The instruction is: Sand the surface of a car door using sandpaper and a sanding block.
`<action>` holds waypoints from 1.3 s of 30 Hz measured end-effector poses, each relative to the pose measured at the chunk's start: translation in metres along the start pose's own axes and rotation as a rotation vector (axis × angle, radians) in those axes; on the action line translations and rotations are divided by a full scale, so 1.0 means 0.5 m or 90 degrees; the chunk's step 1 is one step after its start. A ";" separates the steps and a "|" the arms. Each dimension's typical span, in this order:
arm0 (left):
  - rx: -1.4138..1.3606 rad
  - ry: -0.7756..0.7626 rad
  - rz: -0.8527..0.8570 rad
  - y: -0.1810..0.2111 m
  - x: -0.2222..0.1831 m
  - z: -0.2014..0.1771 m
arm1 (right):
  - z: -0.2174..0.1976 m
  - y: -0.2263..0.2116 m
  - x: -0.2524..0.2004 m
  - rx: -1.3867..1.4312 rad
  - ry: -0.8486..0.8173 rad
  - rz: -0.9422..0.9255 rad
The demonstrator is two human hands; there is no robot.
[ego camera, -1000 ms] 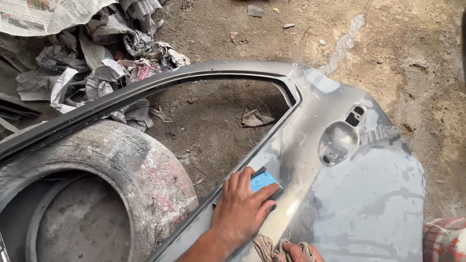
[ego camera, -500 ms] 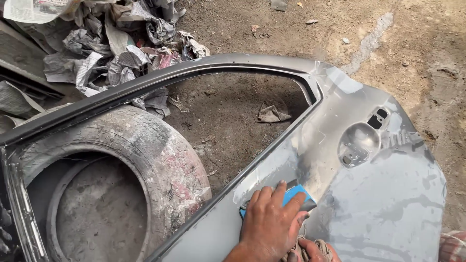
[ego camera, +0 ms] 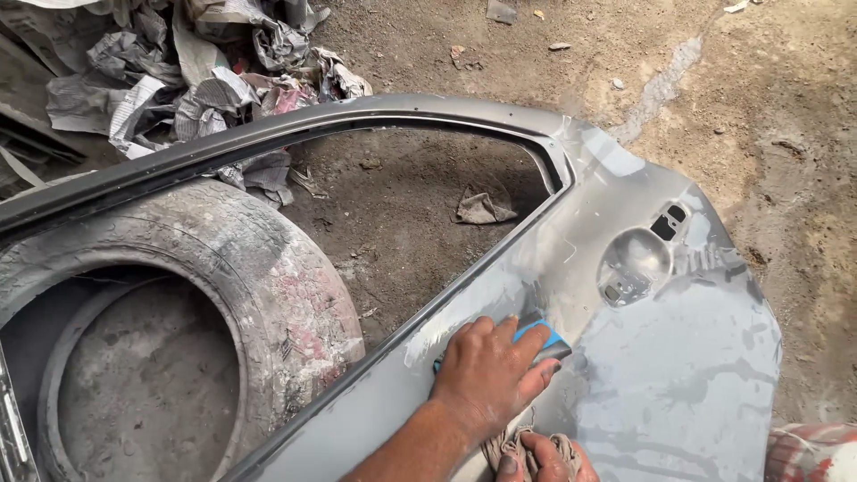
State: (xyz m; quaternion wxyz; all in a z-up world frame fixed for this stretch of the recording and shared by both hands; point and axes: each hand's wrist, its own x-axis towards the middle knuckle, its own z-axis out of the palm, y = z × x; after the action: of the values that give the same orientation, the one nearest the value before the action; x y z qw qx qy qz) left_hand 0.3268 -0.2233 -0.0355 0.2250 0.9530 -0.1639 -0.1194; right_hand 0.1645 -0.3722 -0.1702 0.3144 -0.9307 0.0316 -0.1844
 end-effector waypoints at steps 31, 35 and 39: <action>-0.045 0.001 0.005 -0.025 -0.260 0.020 | -0.029 -0.014 -0.014 -0.058 0.001 -0.010; 0.013 0.073 0.027 -0.070 -0.121 -0.014 | -0.012 -0.053 -0.007 -0.054 0.090 -0.021; 0.044 0.049 -0.031 -0.054 -0.086 -0.014 | -0.068 -0.141 0.018 -0.144 0.078 0.088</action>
State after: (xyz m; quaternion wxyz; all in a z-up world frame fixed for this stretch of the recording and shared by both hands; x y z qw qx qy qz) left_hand 0.2964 -0.1819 -0.0355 0.1948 0.9679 -0.1361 -0.0821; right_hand 0.1564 -0.3369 -0.1002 0.2167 -0.9428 0.1352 -0.2143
